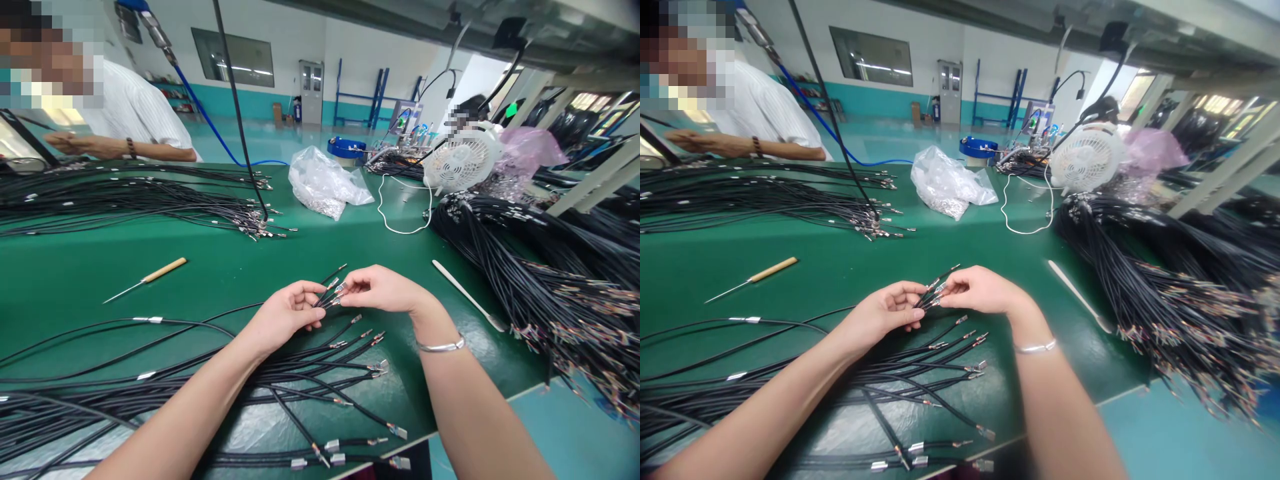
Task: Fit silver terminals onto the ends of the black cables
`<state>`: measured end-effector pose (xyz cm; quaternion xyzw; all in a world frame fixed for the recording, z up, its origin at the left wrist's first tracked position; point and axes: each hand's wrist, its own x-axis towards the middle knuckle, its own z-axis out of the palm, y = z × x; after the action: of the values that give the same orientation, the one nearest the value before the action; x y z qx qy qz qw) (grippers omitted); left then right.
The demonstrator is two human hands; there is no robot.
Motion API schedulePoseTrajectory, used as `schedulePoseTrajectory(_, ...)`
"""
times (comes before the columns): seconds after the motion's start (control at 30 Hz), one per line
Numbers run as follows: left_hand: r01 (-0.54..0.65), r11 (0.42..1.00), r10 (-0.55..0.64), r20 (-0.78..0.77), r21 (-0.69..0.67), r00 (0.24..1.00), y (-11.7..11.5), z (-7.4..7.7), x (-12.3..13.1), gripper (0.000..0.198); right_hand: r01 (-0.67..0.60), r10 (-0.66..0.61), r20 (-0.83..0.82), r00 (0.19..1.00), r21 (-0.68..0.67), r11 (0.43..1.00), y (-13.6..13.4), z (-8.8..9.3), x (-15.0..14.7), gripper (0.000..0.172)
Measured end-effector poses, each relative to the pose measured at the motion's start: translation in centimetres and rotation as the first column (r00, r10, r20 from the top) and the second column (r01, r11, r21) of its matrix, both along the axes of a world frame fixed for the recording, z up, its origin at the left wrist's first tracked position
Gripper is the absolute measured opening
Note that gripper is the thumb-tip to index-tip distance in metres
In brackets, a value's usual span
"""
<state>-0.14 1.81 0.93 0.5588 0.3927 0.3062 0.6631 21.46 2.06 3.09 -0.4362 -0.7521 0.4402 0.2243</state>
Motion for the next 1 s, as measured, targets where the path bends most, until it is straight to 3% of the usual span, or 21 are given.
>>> schedulePoseTrajectory(0.2, -0.034, 0.999, 0.035, 0.037, -0.038, 0.999, 0.05, -0.20, -0.08, 0.036, -0.005, 0.004, -0.042, 0.999, -0.035, 0.999, 0.07, -0.13, 0.09, 0.023)
schedulePoseTrajectory(0.73, -0.051, 0.999, 0.051, 0.016, -0.012, 0.999, 0.22, -0.28, -0.08, 0.038, 0.030, -0.029, 0.063, 0.998, -0.004, 1.000, -0.17, 0.20, -0.04, 0.022)
schedulePoseTrajectory(1.0, -0.002, 1.000, 0.002, 0.020, -0.018, 1.000, 0.12, -0.08, -0.16, 0.037, -0.007, 0.007, 0.060, 0.998, 0.000, 1.000, -0.07, 0.41, -0.15, 0.028)
